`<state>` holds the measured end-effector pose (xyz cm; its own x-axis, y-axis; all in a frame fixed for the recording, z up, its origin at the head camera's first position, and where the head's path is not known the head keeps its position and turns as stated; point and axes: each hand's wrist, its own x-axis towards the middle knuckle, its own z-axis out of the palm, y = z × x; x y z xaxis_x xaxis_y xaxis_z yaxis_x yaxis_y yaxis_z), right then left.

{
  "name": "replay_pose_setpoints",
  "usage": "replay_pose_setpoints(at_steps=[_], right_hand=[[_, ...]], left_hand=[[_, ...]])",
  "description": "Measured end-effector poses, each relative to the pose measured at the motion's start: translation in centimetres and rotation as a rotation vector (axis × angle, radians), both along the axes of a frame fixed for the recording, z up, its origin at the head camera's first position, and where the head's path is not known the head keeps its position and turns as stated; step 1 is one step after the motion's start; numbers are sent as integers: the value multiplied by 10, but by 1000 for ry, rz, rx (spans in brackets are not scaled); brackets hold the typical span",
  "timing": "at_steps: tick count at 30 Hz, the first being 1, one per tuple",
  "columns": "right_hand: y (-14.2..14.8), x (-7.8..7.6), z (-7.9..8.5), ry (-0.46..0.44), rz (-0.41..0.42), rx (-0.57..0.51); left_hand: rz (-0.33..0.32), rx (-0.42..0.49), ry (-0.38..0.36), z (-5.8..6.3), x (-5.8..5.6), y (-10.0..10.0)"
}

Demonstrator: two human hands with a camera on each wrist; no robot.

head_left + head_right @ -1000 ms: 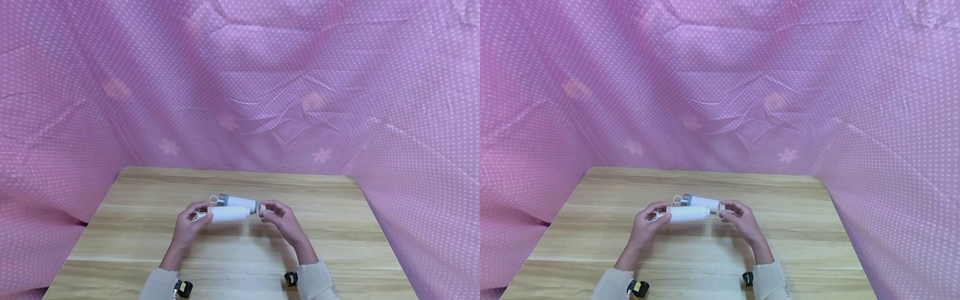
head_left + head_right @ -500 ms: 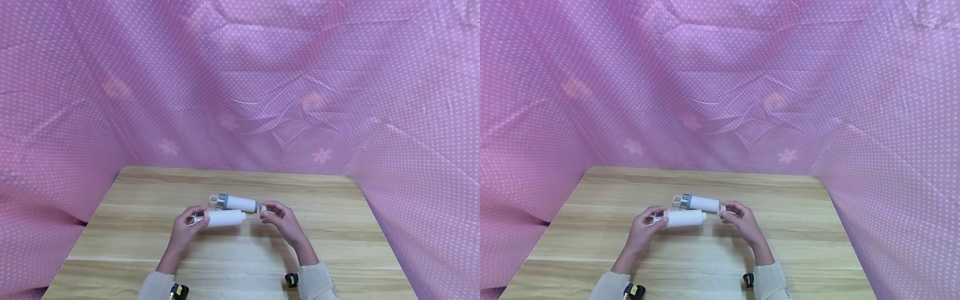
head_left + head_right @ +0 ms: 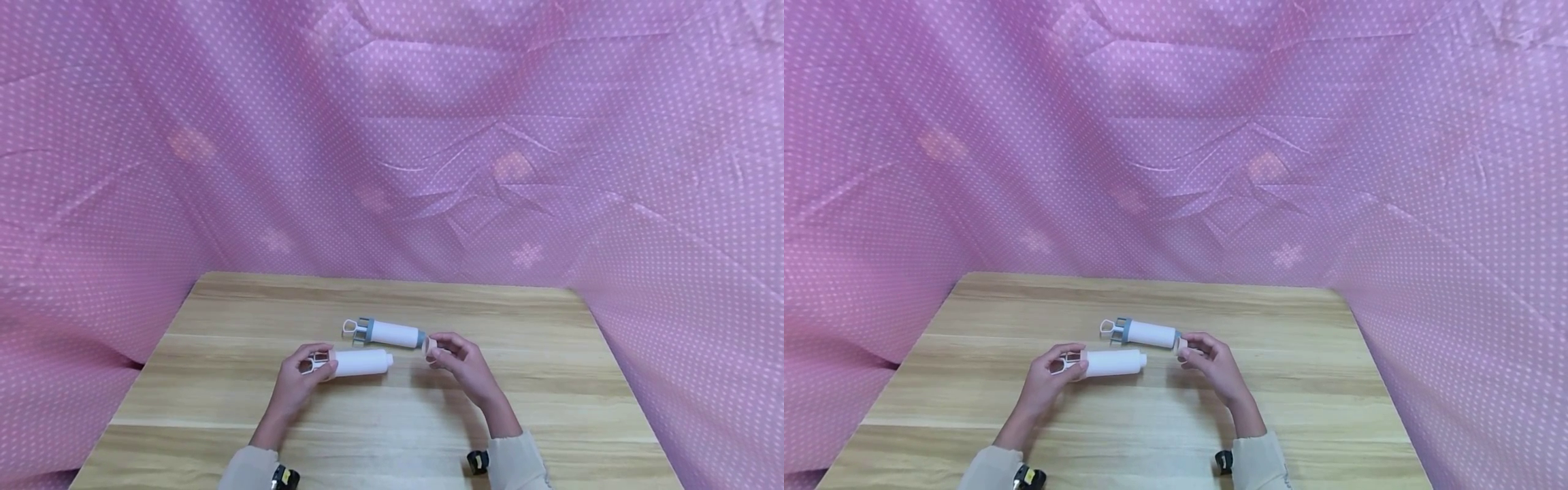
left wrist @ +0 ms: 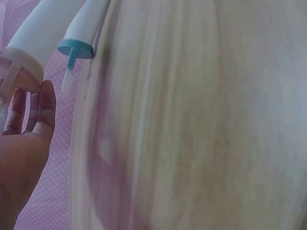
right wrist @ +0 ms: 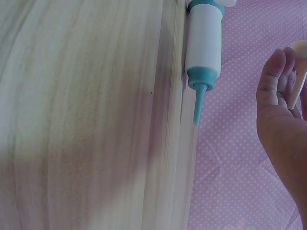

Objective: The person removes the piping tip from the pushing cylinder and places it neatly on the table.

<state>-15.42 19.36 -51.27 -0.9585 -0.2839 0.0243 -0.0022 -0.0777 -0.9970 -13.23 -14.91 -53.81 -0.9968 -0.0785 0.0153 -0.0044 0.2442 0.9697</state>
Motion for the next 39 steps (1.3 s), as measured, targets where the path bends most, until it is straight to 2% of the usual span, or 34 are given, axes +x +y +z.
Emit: replay_pose_setpoints(at_steps=[6,17,25,39], right_hand=[[2,0,-1,4,5,13],[2,3,-5,-24,-13,16],[1,1,-3,3,3,-5],[3,4,1,-4,10,21]], left_hand=[[-12,-3,-3,-6,0,-3],[-16,12,-63,-13,1,-6],[-5,30,-77,-21,-4,-8],[-2,31,-73,-32,-8,-11]])
